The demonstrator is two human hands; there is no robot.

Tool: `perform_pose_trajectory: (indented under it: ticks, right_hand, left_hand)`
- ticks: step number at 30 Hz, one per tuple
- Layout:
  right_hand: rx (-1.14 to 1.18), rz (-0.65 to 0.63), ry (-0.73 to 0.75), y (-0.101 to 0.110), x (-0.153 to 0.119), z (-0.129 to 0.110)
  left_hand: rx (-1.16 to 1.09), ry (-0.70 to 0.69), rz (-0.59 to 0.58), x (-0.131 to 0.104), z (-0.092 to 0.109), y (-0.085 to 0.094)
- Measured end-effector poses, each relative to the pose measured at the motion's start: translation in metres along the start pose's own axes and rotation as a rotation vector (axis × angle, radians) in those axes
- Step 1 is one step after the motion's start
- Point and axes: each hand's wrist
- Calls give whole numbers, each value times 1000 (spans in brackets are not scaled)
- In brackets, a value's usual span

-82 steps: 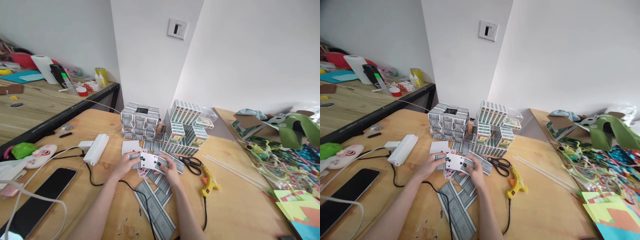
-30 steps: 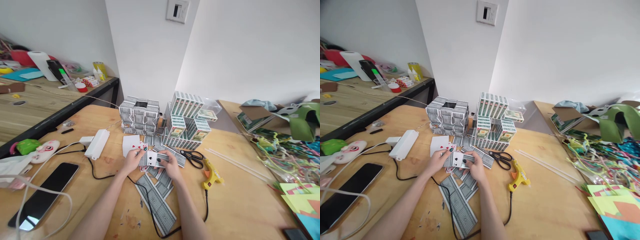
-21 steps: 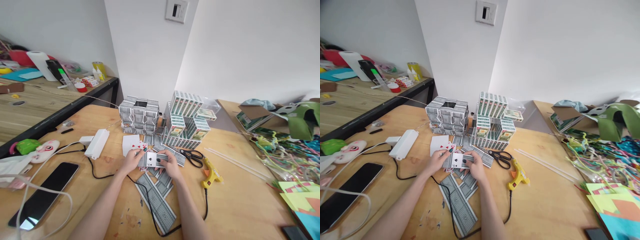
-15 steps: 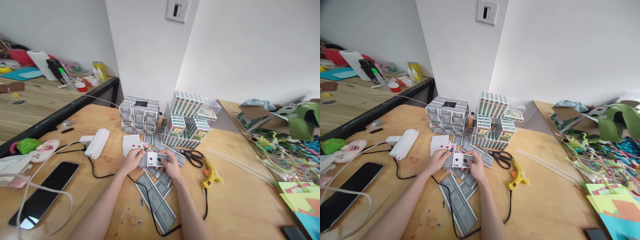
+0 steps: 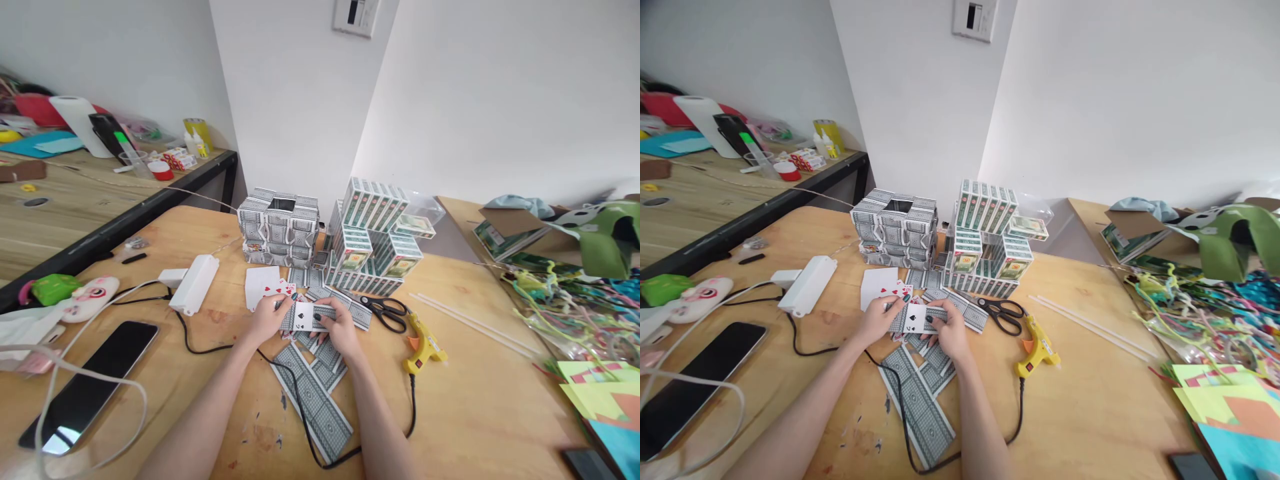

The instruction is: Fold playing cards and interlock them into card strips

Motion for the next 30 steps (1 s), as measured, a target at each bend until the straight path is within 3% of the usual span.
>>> perform_pose_trajectory:
  ticks: [30]
  right_hand:
    - [23,-75,8,-9,1,5]
  left_hand:
    - [4,-48,-30,-1,1,-11]
Point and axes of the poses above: each hand's wrist, its own x-axis towards the middle knuckle, its own y-axis out of the back of the hand, z = x × y, and after that the axes turned 12 degrees about -y, right-handed
